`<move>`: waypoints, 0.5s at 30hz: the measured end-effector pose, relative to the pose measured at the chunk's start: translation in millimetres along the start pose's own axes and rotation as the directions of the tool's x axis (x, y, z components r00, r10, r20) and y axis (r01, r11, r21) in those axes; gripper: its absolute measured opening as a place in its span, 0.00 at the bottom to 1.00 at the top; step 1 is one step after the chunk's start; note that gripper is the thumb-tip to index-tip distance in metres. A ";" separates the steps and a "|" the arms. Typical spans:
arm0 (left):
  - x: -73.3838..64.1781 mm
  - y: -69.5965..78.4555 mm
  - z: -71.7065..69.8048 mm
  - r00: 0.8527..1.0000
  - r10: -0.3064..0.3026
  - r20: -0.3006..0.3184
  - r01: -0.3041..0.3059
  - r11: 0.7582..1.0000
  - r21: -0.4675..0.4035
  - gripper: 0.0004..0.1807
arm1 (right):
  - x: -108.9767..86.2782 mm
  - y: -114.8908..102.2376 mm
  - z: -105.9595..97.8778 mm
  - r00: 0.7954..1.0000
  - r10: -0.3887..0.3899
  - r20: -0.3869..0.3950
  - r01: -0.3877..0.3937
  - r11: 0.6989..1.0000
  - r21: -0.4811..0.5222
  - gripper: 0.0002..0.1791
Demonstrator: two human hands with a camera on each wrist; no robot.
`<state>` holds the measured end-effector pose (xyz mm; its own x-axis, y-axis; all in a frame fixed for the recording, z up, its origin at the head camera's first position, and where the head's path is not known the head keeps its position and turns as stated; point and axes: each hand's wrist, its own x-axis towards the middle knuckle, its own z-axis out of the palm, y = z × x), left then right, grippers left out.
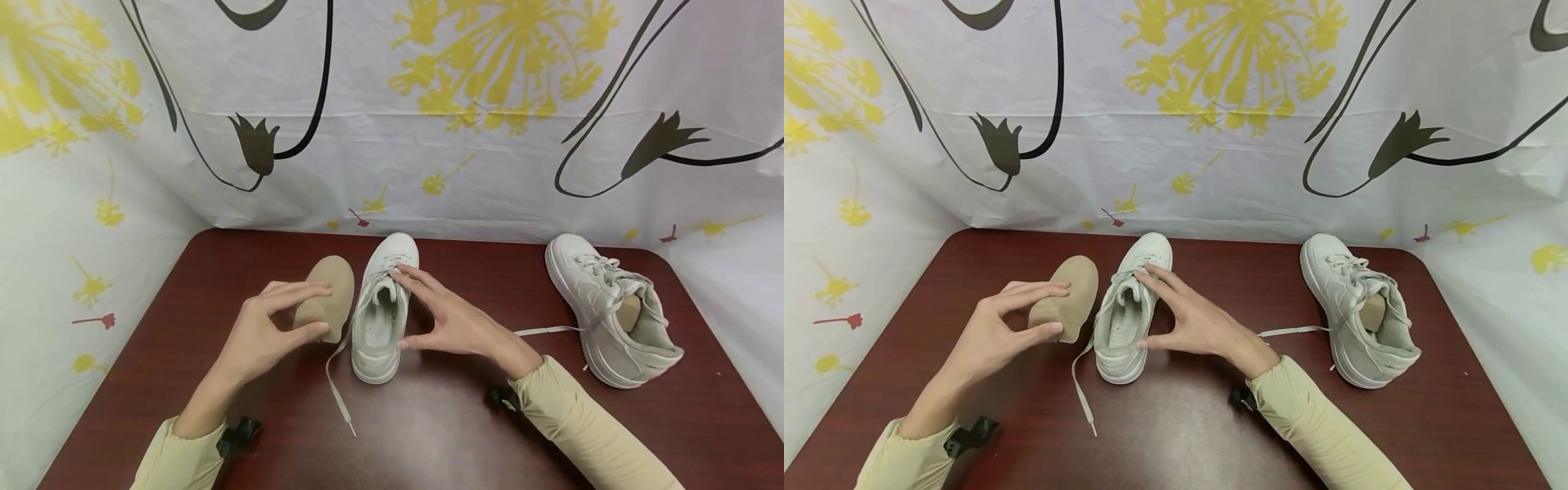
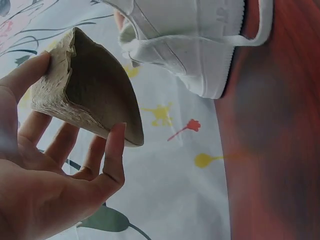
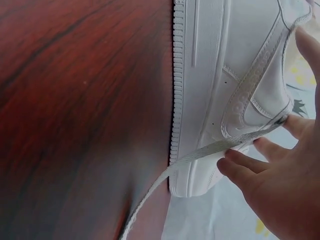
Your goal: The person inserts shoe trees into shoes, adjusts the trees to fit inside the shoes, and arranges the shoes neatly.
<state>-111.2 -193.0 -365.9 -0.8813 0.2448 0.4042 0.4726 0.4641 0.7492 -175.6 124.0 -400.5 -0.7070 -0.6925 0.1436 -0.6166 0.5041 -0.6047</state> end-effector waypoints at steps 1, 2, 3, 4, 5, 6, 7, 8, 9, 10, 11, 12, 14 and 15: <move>-0.3 1.6 0.9 1.000 0.011 -0.001 -0.011 1.000 0.001 0.25 | -0.2 0.5 -0.1 1.000 -0.004 0.000 0.004 1.000 0.000 0.57; -0.8 3.2 1.7 1.000 0.024 -0.003 -0.024 1.000 0.003 0.25 | -0.3 0.6 -0.1 1.000 -0.009 0.002 0.009 1.000 0.002 0.57; -1.5 4.6 2.7 0.999 0.037 -0.007 -0.037 0.999 0.006 0.25 | -0.3 0.6 -0.2 1.000 -0.014 0.004 0.014 1.000 0.003 0.58; -2.3 6.0 3.6 0.999 0.049 -0.012 -0.049 0.999 0.008 0.24 | -0.1 0.7 -0.1 1.000 -0.020 0.006 0.020 1.000 0.002 0.58; -3.1 7.4 4.4 0.998 0.058 -0.016 -0.058 0.998 0.009 0.24 | 0.2 0.7 0.1 1.000 -0.026 0.007 0.026 1.000 0.002 0.58; -3.7 8.6 5.1 0.998 0.066 -0.019 -0.065 0.998 0.011 0.24 | 0.5 0.8 0.1 0.999 -0.033 0.008 0.033 0.999 0.002 0.58; -4.2 9.9 5.9 0.997 0.071 -0.023 -0.071 0.997 0.009 0.24 | 0.8 0.5 -0.1 0.999 -0.037 0.009 0.037 0.999 0.004 0.57; -4.5 11.1 6.4 0.997 0.074 -0.024 -0.074 0.997 0.005 0.24 | 1.0 0.4 -0.3 0.999 -0.039 0.008 0.039 0.999 0.004 0.57; -4.6 12.5 6.9 0.997 0.072 -0.023 -0.072 0.997 0.001 0.24 | 1.1 0.5 -0.6 0.999 -0.040 0.006 0.040 0.999 0.005 0.57; -4.6 13.9 7.1 0.997 0.069 -0.021 -0.069 0.998 -0.002 0.24 | 1.2 0.7 -0.9 0.999 -0.038 0.004 0.038 0.999 0.005 0.57; -4.6 15.3 7.4 0.998 0.068 -0.016 -0.068 0.998 -0.002 0.24 | 1.1 1.0 -1.2 0.999 -0.036 0.002 0.036 0.999 0.008 0.57; -4.7 16.9 7.7 0.998 0.067 -0.011 -0.067 0.998 -0.002 0.24 | 0.8 1.4 -1.5 0.999 -0.033 0.000 0.033 0.999 0.011 0.57; -5.3 20.6 8.1 0.998 0.066 0.000 -0.066 0.998 -0.001 0.24 | 0.0 1.8 -1.8 1.000 -0.023 0.000 0.023 1.000 0.015 0.56; -5.8 22.4 8.4 0.998 0.068 0.006 -0.068 0.998 0.000 0.24 | -0.6 2.0 -2.0 1.000 -0.018 0.001 0.018 1.000 0.017 0.56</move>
<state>-95.5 -176.8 -355.8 -0.8473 0.2806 0.4510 0.5311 0.4463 0.7202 -177.1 126.4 -400.2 -0.6955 -0.7019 0.1540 -0.6235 0.4829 -0.6149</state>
